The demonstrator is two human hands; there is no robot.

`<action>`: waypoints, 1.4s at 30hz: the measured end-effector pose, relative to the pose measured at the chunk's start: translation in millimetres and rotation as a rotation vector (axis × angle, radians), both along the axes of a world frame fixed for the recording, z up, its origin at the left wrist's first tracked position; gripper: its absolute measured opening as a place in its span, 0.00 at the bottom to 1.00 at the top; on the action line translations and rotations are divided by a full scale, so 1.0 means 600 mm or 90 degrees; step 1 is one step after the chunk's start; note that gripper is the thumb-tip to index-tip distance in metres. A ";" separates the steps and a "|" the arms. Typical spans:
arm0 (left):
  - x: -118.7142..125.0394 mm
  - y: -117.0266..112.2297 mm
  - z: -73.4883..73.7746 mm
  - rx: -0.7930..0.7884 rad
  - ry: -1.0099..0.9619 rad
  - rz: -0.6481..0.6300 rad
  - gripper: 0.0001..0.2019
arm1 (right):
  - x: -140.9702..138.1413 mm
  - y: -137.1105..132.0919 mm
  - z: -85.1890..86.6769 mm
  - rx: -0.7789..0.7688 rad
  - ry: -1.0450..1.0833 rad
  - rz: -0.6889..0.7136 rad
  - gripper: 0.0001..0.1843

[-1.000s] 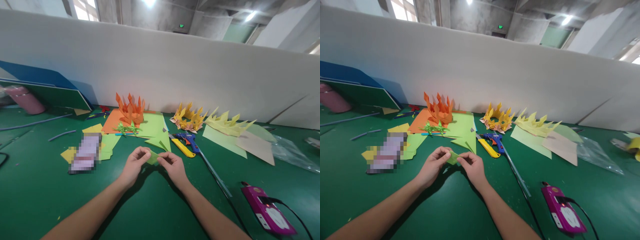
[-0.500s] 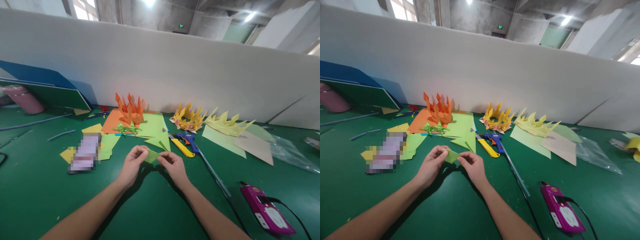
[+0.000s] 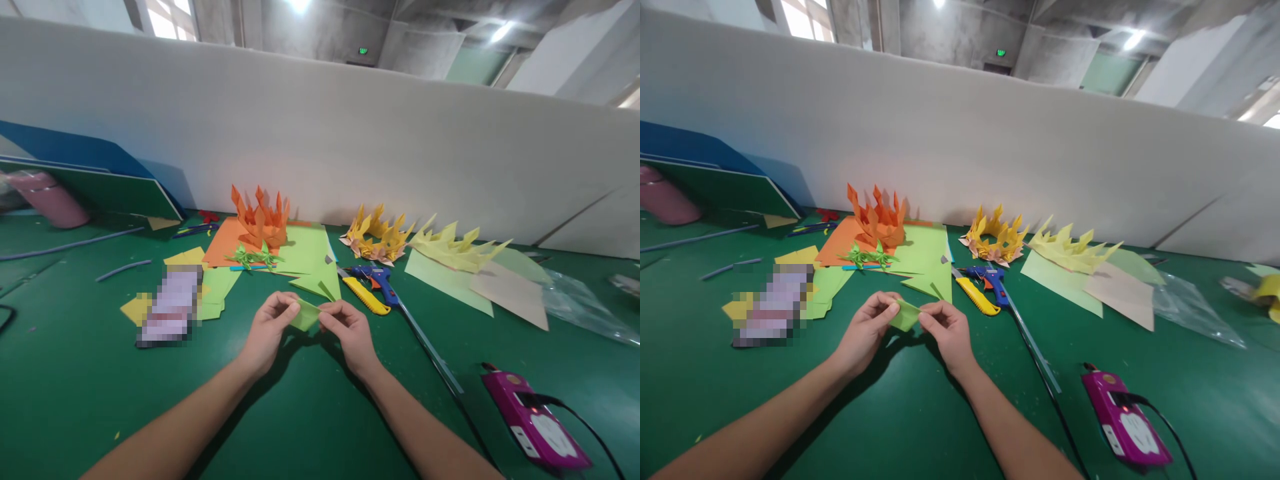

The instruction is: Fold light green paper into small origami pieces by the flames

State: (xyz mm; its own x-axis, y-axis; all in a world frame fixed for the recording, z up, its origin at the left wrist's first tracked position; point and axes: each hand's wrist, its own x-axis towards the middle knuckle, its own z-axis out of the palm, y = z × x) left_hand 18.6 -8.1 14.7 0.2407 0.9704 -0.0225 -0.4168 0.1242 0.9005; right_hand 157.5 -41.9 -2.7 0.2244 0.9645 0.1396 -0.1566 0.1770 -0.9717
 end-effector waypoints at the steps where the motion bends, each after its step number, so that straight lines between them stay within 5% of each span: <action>1: 0.000 0.000 0.000 -0.007 -0.002 0.001 0.10 | 0.000 0.000 0.001 0.000 -0.001 -0.003 0.11; 7: 0.005 0.000 0.002 -0.082 -0.042 0.009 0.13 | -0.008 0.002 -0.004 -0.027 -0.015 0.018 0.15; 13: 0.004 -0.004 0.000 -0.043 -0.007 0.017 0.13 | -0.018 0.002 -0.010 -0.056 -0.110 0.063 0.15; 24: 0.008 -0.003 -0.008 -0.029 0.021 0.048 0.12 | -0.019 0.005 -0.010 -0.163 -0.022 0.157 0.18; 32: 0.007 0.007 -0.011 -0.184 -0.100 0.085 0.15 | -0.030 -0.003 -0.014 -0.071 -0.096 0.153 0.19; 37: 0.016 0.000 -0.011 -0.280 -0.155 0.039 0.08 | -0.038 -0.009 -0.014 0.002 -0.218 0.088 0.10; 42: 0.016 -0.003 -0.010 -0.273 -0.173 -0.021 0.07 | -0.034 -0.010 -0.016 0.040 -0.223 0.084 0.05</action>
